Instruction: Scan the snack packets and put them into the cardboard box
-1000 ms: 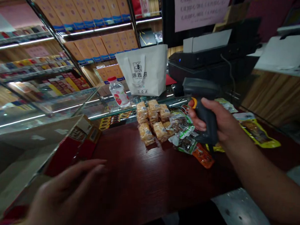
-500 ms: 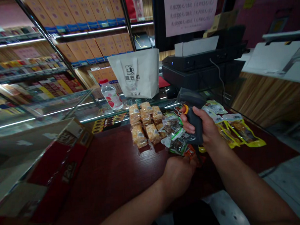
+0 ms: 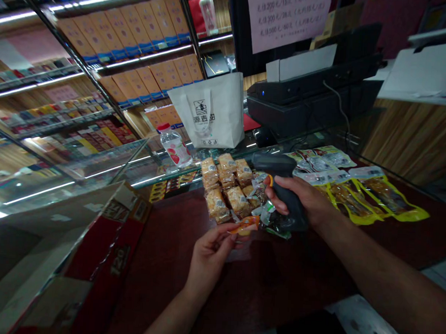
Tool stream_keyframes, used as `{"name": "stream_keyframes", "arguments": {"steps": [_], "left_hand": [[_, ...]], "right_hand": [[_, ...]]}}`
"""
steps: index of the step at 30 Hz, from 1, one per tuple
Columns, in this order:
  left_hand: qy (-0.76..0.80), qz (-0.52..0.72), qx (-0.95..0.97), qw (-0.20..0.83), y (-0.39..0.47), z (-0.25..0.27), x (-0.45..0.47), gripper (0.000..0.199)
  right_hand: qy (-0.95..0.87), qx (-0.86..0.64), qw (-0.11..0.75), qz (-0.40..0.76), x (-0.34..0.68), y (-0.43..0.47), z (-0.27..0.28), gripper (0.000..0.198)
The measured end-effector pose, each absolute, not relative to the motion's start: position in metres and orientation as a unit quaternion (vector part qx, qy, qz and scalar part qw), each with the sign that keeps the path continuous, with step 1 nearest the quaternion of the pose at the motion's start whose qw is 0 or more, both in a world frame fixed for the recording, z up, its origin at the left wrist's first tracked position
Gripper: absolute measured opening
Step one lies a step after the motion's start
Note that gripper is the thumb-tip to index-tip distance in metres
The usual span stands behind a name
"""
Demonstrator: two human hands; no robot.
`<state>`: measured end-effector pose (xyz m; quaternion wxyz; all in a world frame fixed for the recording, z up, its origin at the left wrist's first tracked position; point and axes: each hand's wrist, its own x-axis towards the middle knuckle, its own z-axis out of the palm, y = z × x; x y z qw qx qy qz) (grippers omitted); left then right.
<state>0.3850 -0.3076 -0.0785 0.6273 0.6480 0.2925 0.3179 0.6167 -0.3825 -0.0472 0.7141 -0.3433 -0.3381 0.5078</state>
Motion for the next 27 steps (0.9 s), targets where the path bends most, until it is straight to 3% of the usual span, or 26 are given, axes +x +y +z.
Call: {"name": "stream_keyframes", "arguments": {"steps": [4,7,11,14,18,21,27], "left_hand": [[0.272,0.386,0.744,0.473,-0.292,-0.079,0.366,0.018],[0.181,0.402,0.829,0.346,-0.292,-0.075,0.360,0.027],[0.078,0.388,0.865,0.308,-0.297,-0.070,0.358,0.038],[0.099,0.386,0.841,0.367,-0.302,-0.074,0.360,0.035],[0.211,0.330,0.671,0.630,-0.306,-0.083,0.364,0.020],[0.242,0.234,0.522,0.784,-0.306,-0.083,0.368,0.035],[0.277,0.142,0.471,0.826,-0.308,-0.071,0.370,0.034]], "right_hand": [[-0.345,-0.400,0.671,0.521,0.595,-0.375,-0.062,0.033],[-0.352,-0.433,0.646,0.521,0.580,-0.372,-0.073,0.039],[-0.362,-0.470,0.620,0.513,0.571,-0.373,-0.082,0.045],[-0.352,-0.467,0.630,0.511,0.571,-0.375,-0.085,0.044],[-0.358,-0.471,0.640,0.490,0.573,-0.376,-0.086,0.039],[-0.371,-0.473,0.649,0.465,0.572,-0.376,-0.086,0.034],[-0.372,-0.469,0.671,0.438,0.567,-0.378,-0.084,0.032]]}}
